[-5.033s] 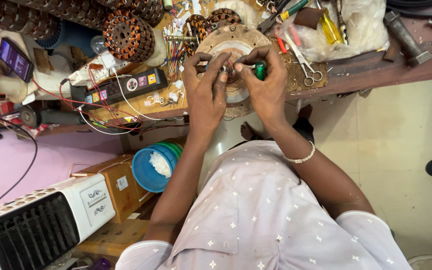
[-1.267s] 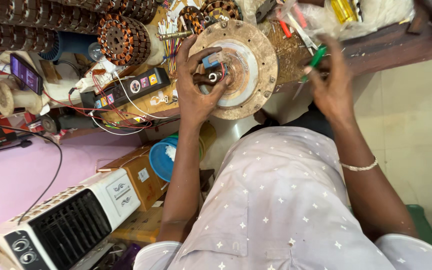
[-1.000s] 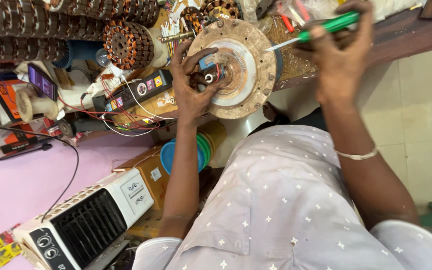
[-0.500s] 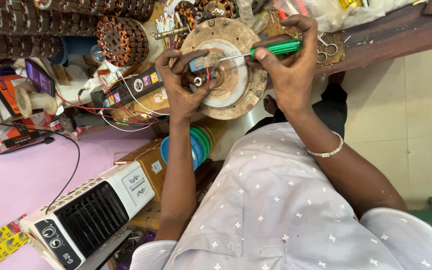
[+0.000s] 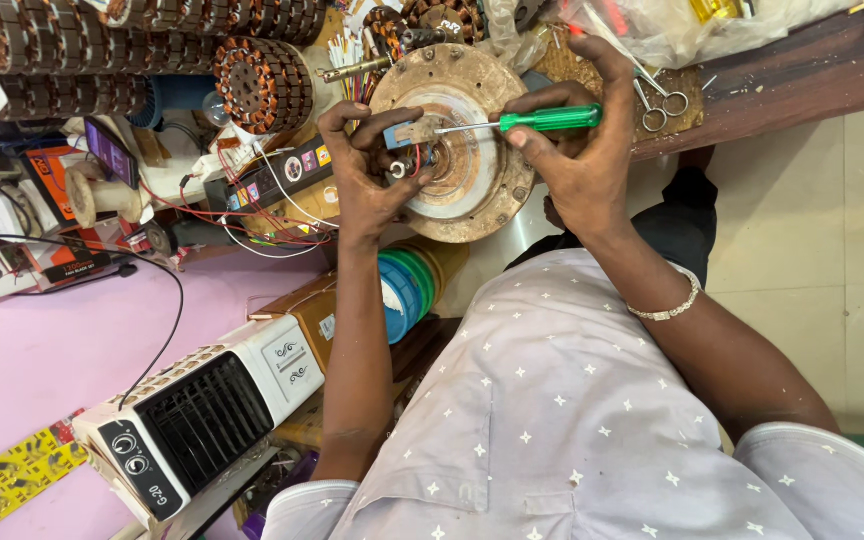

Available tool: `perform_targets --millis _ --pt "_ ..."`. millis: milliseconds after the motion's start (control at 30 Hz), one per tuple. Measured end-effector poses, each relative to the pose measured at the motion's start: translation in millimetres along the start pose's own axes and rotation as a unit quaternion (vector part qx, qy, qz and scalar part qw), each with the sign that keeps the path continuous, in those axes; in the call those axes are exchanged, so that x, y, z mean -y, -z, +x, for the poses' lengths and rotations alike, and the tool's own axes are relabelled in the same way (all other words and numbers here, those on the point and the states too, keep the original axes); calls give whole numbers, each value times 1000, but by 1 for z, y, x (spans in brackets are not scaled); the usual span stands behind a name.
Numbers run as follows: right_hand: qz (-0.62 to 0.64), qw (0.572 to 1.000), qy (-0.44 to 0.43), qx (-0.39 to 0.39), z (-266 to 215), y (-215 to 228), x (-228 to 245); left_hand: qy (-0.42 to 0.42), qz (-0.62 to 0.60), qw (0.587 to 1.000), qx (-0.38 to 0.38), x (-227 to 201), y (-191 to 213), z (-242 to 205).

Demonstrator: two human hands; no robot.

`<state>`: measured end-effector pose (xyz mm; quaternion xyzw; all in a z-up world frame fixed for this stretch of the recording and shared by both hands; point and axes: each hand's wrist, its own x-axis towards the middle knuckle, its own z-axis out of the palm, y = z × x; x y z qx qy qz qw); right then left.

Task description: The person uses a screwdriver to tighten screws on a small blue component attached to a circular metal base. They then use pliers to strip and connect red wires to the component terminals.

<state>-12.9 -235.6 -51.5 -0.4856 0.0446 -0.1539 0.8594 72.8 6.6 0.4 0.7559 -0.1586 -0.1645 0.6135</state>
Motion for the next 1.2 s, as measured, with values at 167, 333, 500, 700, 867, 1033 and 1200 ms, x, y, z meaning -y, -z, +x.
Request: perform_targets --millis 167,333,500,700,867,1033,1200 --pt "-44 999 -17 7 2 0 7 5 -1 1000 3 -1 2 0" --pt "-102 994 -17 28 8 4 22 14 16 1000 14 -1 6 1" --pt "-73 992 69 79 18 3 27 10 40 999 9 -2 6 0" --pt "-100 989 62 86 20 9 18 33 63 997 -4 -2 7 1" --pt "-190 981 42 13 21 5 7 28 38 999 5 -4 5 1" --pt "-38 997 9 69 17 4 24 17 -10 1000 6 -5 0 0" --pt "-82 994 -2 69 27 4 27 22 22 999 5 -5 1 0"
